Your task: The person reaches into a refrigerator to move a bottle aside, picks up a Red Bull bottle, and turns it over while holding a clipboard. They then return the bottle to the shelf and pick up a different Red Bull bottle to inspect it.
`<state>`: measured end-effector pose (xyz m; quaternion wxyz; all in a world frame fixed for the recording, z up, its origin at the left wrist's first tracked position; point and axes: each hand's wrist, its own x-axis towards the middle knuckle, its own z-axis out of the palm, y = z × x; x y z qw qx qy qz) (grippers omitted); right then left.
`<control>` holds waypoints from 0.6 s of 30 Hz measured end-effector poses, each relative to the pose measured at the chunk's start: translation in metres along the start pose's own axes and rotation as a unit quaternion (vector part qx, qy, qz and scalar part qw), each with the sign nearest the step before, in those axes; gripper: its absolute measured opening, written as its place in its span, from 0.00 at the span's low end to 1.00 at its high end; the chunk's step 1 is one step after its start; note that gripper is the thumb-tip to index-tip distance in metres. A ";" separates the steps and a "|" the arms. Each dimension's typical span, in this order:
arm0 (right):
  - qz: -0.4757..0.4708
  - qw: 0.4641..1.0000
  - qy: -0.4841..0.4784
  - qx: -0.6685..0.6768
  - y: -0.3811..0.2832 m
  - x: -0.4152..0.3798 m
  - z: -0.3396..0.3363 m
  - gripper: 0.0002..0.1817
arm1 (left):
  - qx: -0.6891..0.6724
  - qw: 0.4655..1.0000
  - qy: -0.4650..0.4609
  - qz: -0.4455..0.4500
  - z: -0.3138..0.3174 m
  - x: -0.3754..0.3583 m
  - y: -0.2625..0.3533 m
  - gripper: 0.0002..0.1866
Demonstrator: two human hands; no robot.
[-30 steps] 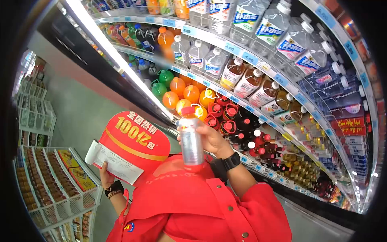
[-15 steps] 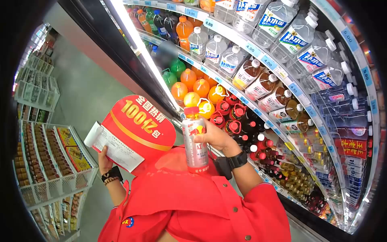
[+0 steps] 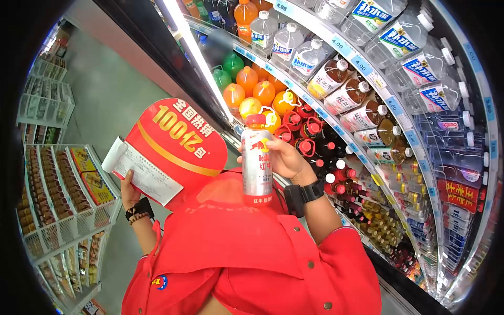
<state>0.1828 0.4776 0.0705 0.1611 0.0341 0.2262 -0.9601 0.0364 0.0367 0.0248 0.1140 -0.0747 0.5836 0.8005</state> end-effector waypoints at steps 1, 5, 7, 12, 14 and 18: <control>0.005 1.000 0.004 -0.005 0.000 0.001 -0.001 0.29 | 0.000 1.000 -0.002 -0.001 -0.001 0.000 0.000 0.33; 0.020 0.998 0.055 -0.015 0.000 0.001 -0.003 0.25 | -0.002 1.000 -0.001 0.005 0.003 -0.001 0.001 0.33; 0.018 0.996 0.070 -0.046 0.000 0.002 -0.001 0.25 | -0.001 1.000 -0.005 0.006 0.004 -0.001 0.002 0.33; 0.011 0.990 0.081 -0.116 -0.003 0.005 0.000 0.27 | 0.006 1.000 0.000 0.006 -0.001 0.000 0.001 0.33; 0.015 0.988 0.099 -0.121 -0.004 0.004 0.000 0.27 | 0.011 1.000 0.003 0.005 0.001 -0.001 0.002 0.33; 0.009 0.992 0.089 -0.089 -0.002 0.004 0.001 0.27 | 0.003 1.000 0.010 0.005 0.002 -0.001 0.001 0.33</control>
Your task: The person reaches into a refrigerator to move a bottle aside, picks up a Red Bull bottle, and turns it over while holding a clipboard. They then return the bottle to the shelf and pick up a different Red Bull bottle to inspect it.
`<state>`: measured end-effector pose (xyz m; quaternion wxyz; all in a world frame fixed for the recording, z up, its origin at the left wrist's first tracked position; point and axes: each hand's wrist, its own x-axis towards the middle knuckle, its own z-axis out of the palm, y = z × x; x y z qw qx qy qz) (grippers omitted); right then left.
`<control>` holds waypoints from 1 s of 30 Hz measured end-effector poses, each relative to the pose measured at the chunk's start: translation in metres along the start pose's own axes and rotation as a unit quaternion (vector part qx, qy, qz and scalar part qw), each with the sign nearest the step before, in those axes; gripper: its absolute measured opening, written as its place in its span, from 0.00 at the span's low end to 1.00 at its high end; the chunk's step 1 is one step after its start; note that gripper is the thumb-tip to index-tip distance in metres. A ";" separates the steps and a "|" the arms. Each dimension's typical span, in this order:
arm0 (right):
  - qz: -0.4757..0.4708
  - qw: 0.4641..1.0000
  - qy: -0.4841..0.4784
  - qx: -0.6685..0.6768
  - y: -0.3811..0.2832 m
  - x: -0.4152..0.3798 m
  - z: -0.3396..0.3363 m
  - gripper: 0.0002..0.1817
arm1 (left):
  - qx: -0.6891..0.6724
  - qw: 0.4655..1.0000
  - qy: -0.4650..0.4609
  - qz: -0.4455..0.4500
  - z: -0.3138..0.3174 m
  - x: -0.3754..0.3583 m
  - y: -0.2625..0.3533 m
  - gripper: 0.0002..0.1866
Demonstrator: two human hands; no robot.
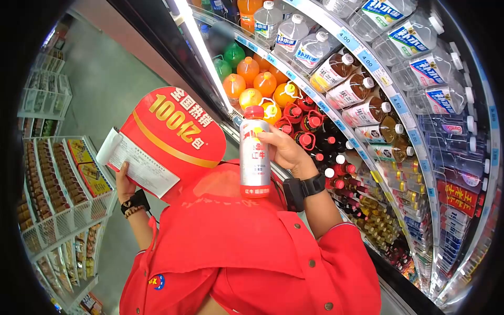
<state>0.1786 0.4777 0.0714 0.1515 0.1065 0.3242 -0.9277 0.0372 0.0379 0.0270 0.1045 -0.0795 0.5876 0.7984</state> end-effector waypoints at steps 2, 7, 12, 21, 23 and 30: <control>0.014 0.998 -0.044 0.047 -0.001 0.000 -0.001 0.27 | 0.000 1.000 -0.005 0.010 0.000 0.002 0.000 0.33; -0.020 0.988 -0.107 0.111 0.004 0.002 -0.006 0.37 | -0.006 1.000 -0.001 0.005 0.001 0.000 0.003 0.33; -0.046 0.986 -0.109 0.120 0.013 0.002 -0.019 0.43 | 0.003 1.000 -0.014 0.009 0.000 0.002 0.003 0.34; -0.065 0.987 -0.061 0.130 0.017 0.012 -0.019 0.40 | 0.008 1.000 -0.004 0.010 -0.003 0.005 0.005 0.35; -0.079 0.989 -0.027 0.122 0.025 0.013 -0.024 0.40 | 0.000 1.000 -0.013 0.000 -0.004 0.007 0.003 0.36; -0.116 0.978 0.023 0.171 0.032 0.013 -0.031 0.40 | 0.002 1.000 -0.002 -0.009 -0.009 0.009 0.002 0.34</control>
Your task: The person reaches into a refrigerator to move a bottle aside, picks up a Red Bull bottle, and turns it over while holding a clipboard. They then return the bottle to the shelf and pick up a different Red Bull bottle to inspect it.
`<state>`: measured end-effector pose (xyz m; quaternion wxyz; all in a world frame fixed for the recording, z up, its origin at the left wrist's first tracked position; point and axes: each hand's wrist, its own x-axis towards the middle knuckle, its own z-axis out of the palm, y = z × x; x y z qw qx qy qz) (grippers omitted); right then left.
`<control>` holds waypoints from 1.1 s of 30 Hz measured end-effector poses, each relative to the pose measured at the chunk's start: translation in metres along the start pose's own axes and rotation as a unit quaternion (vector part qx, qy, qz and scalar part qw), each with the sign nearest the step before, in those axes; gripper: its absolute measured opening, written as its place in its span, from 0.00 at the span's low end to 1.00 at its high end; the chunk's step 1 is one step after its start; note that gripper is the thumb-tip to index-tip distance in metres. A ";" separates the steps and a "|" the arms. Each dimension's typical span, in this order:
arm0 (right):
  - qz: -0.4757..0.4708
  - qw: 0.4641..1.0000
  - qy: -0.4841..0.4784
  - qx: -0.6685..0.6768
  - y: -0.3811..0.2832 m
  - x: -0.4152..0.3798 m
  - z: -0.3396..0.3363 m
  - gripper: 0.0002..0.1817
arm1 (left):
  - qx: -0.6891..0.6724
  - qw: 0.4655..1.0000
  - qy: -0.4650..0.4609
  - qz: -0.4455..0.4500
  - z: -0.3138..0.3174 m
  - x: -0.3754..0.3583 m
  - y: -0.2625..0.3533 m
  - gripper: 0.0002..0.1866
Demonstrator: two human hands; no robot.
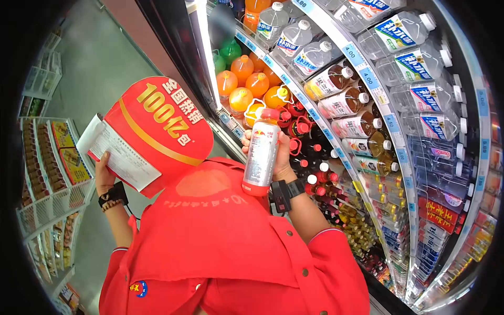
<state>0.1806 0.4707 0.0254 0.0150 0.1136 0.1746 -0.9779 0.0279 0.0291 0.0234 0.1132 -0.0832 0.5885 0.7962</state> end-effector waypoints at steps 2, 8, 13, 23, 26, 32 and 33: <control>0.002 1.000 -0.003 -0.002 -0.001 0.000 -0.001 0.40 | -0.005 1.000 0.002 -0.005 -0.001 0.001 -0.001 0.34; 0.006 1.000 -0.019 0.015 0.001 0.001 -0.002 0.40 | -0.010 1.000 -0.005 -0.006 -0.001 0.000 0.000 0.33; 0.008 1.000 -0.027 0.009 0.000 0.001 0.001 0.41 | -0.010 1.000 -0.013 0.018 0.013 -0.005 0.004 0.34; 0.062 0.987 -0.087 -0.116 -0.017 -0.008 0.035 0.38 | -0.019 0.999 -0.022 0.028 -0.003 -0.001 -0.005 0.36; 0.076 0.983 -0.111 -0.126 -0.025 -0.014 0.045 0.38 | -0.024 1.000 -0.004 0.018 0.008 -0.005 0.000 0.36; 0.046 0.985 -0.056 -0.160 -0.031 -0.026 0.054 0.37 | -0.028 0.999 -0.015 0.026 0.011 -0.008 0.001 0.35; 0.031 0.979 -0.040 -0.196 -0.032 -0.028 0.055 0.38 | -0.024 0.999 -0.015 0.026 0.010 -0.007 0.001 0.35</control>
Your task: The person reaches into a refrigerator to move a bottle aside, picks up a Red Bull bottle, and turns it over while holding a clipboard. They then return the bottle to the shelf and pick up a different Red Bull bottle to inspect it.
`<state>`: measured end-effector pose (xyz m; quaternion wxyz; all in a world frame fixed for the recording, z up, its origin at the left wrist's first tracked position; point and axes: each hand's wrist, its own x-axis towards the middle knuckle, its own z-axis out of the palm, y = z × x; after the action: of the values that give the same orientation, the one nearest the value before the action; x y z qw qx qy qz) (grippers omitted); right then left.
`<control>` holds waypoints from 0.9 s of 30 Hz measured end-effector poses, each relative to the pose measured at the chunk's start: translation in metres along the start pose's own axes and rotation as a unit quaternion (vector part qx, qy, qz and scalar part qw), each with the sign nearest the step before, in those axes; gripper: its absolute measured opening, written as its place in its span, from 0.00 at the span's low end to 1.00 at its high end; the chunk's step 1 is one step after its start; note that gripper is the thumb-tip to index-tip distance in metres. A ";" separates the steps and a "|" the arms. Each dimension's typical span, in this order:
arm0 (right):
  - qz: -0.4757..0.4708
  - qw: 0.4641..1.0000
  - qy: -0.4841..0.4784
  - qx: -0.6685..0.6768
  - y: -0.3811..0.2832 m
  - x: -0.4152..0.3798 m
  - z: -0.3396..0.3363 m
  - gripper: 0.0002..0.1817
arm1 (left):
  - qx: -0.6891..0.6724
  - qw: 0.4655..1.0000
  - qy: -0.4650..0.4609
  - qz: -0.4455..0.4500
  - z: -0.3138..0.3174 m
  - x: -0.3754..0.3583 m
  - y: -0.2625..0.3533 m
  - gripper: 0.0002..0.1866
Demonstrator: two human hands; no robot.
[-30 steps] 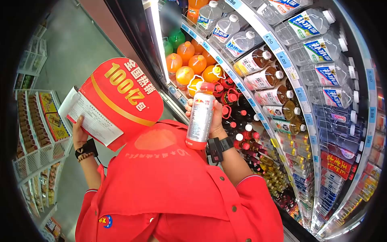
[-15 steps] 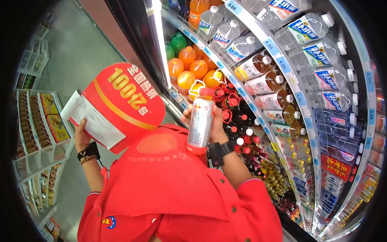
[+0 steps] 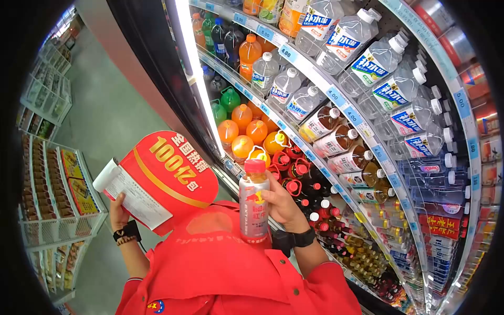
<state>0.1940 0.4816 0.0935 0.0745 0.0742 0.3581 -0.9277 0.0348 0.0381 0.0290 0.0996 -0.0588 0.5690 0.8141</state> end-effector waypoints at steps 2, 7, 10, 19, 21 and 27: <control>-0.010 0.998 0.035 -0.059 -0.002 -0.003 0.004 0.39 | -0.007 1.000 0.008 -0.003 0.001 0.000 0.001 0.35; 0.000 0.986 0.095 -0.134 -0.005 0.001 0.014 0.35 | -0.002 1.000 0.007 -0.014 0.000 0.000 0.001 0.36; -0.014 0.979 0.118 -0.164 -0.007 0.002 0.024 0.35 | -0.003 1.000 0.007 -0.006 0.002 -0.002 0.001 0.36; -0.202 0.859 0.088 -0.462 -0.016 -0.010 0.042 0.40 | -0.005 1.000 0.015 -0.014 0.001 -0.002 0.001 0.34; -0.237 0.840 0.071 -0.483 -0.014 -0.006 0.035 0.39 | -0.007 1.000 0.004 -0.007 0.005 -0.003 0.002 0.34; -0.282 0.797 0.060 -0.530 -0.017 -0.002 0.033 0.38 | 0.001 1.000 -0.001 0.008 0.001 -0.001 -0.001 0.35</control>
<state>0.1897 0.4724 0.1291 -0.1843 -0.0257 0.8027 -0.5666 0.0358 0.0393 0.0284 0.0939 -0.0529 0.5698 0.8147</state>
